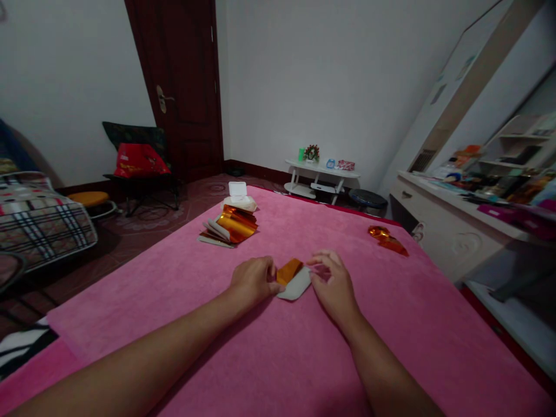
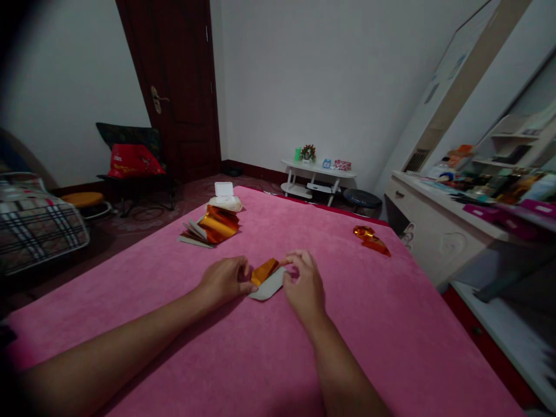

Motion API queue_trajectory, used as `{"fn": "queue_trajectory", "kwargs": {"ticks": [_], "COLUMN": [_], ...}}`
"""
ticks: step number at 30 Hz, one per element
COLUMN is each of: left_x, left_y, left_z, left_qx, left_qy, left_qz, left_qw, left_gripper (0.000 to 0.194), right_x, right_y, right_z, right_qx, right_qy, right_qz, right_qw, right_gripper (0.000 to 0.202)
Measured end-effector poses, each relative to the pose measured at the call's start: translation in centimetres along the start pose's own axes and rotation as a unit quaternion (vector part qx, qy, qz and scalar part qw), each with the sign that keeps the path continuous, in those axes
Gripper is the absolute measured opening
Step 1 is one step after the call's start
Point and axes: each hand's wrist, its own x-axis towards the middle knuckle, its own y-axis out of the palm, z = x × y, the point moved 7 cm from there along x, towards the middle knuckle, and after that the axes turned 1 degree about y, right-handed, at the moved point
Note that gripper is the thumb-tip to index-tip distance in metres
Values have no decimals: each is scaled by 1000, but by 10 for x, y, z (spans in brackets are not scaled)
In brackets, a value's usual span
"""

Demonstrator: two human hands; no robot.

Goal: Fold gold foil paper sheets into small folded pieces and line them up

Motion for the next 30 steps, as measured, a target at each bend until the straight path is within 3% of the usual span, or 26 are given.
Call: {"fn": "queue_trajectory", "kwargs": {"ticks": [3, 6, 14, 23, 30], "left_x": [-3, -5, -20, -28, -31], "left_y": [4, 8, -1, -3, -5], "left_z": [-12, -21, -27, -28, -29], "left_qx": [-2, -20, -46, -48, -27], "left_qy": [99, 190, 369, 387, 395], "left_qz": [2, 34, 110, 94, 82], "left_qw": [995, 981, 922, 916, 915], "left_gripper": [15, 3, 25, 29, 27], "right_x": [-8, -17, -18, -26, -27], "right_y": [18, 27, 37, 40, 40], "right_z": [23, 28, 16, 17, 16], "right_qx": [13, 36, 80, -69, -119], "right_qy": [-82, -71, 16, 79, 92], "right_qz": [164, 228, 181, 122, 116], "right_qw": [983, 970, 980, 987, 982], "right_gripper": [27, 26, 13, 13, 11]}}
